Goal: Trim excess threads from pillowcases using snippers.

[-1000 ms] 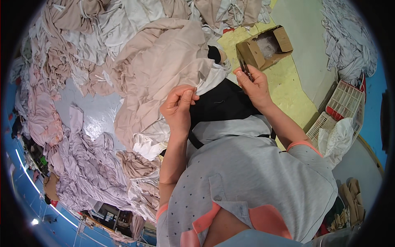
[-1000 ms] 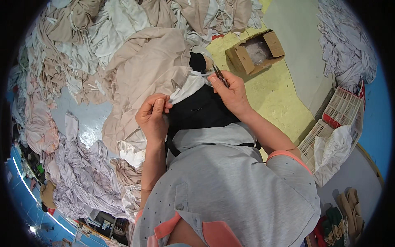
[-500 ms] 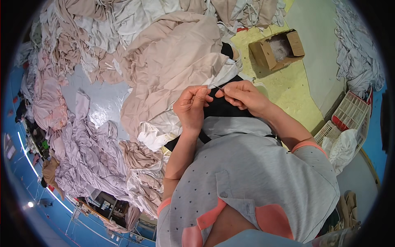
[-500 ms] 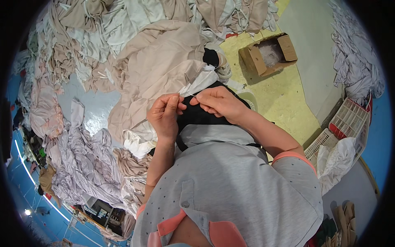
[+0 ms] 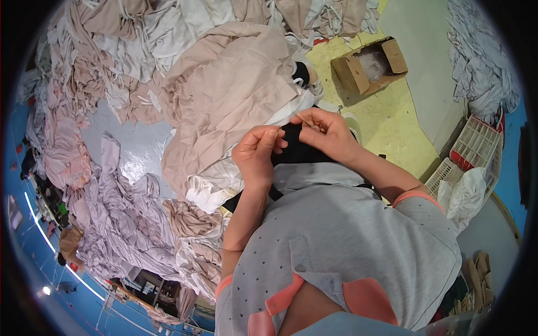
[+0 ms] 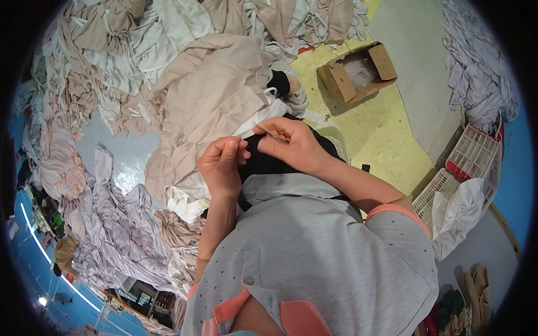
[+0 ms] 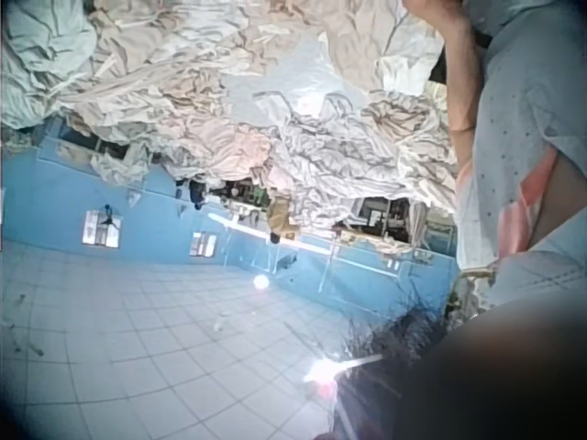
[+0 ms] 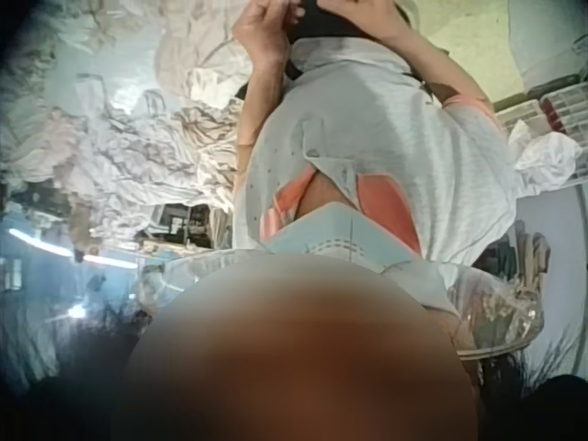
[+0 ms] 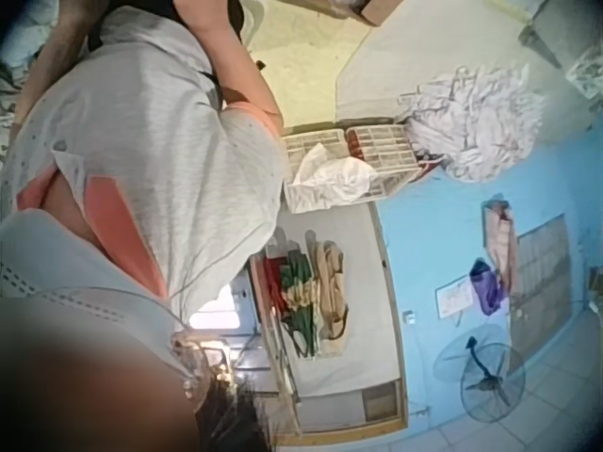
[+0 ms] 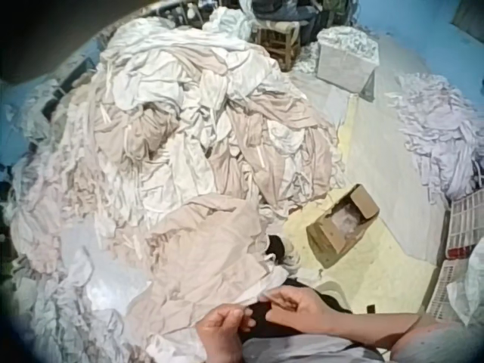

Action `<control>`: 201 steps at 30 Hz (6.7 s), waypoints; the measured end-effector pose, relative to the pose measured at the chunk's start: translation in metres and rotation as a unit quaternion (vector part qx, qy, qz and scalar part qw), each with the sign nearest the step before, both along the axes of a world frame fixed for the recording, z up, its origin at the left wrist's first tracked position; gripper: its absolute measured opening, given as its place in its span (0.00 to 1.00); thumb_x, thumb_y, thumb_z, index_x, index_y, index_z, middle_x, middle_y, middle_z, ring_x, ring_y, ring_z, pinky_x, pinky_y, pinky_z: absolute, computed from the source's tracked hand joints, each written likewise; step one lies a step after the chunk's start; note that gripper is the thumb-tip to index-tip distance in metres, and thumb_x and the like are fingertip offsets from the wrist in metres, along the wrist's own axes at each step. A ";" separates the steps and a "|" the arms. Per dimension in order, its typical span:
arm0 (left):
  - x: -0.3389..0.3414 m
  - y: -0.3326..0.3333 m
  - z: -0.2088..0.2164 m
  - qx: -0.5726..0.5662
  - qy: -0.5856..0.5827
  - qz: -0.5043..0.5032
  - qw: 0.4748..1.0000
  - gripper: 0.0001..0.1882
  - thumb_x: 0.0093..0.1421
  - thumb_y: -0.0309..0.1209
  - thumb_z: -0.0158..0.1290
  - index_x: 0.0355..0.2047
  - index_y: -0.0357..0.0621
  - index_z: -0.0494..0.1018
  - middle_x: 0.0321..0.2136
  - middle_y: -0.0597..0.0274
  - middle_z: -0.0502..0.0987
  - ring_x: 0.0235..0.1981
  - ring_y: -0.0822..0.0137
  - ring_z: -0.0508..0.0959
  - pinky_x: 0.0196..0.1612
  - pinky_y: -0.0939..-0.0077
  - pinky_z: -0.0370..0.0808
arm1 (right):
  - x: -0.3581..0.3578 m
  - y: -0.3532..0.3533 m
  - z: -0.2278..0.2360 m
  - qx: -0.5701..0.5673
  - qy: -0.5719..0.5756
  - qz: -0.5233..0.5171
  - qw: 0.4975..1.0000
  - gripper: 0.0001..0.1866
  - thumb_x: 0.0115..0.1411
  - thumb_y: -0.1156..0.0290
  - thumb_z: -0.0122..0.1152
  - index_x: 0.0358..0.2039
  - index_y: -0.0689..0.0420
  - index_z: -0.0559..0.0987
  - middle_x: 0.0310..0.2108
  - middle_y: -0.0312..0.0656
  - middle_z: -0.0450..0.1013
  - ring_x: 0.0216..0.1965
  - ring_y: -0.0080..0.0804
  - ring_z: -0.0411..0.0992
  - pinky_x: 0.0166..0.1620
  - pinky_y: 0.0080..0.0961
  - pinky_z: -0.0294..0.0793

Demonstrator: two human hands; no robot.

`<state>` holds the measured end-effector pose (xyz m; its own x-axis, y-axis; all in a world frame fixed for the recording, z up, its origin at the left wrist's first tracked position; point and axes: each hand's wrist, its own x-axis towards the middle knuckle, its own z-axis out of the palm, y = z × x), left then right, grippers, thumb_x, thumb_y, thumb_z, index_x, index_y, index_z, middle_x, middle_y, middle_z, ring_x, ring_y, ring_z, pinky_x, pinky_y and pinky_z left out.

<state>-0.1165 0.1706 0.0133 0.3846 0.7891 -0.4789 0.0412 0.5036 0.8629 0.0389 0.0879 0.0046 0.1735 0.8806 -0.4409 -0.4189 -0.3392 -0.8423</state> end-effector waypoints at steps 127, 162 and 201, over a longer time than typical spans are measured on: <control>0.012 0.031 0.018 0.478 0.359 -0.254 0.760 0.18 0.51 0.29 0.57 0.42 0.36 0.68 0.34 0.49 0.71 0.38 0.50 0.71 0.40 0.59 0.66 | 0.183 -0.037 -0.107 -0.084 -0.520 -0.169 0.833 0.09 0.59 0.68 0.58 0.32 0.62 0.76 0.20 0.34 0.72 0.21 0.20 0.69 0.26 0.18 0.68; 0.015 -0.009 -0.016 0.569 0.155 -0.301 0.749 0.11 0.41 0.23 0.54 0.28 0.45 0.74 0.23 0.65 0.67 0.25 0.65 0.72 0.26 0.71 0.67 | 0.054 -0.007 -0.049 -0.072 -0.179 0.003 0.981 0.11 0.55 0.68 0.63 0.19 0.56 0.74 0.15 0.25 0.64 0.16 0.11 0.58 0.20 0.14 0.55; 0.023 -0.014 -0.028 0.485 0.176 -0.316 0.797 0.11 0.43 0.19 0.57 0.29 0.44 0.74 0.25 0.62 0.71 0.24 0.60 0.75 0.25 0.69 0.73 | 0.045 -0.043 -0.020 0.082 -0.388 0.073 0.915 0.14 0.46 0.87 0.61 0.34 0.60 0.78 0.27 0.41 0.72 0.30 0.31 0.73 0.33 0.21 0.73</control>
<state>-0.0934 0.1570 -0.0143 0.8277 0.5566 0.0718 0.3475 -0.6088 0.7131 0.0840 0.0453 -0.0155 0.2527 0.9630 -0.0941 0.3666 -0.1853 -0.9118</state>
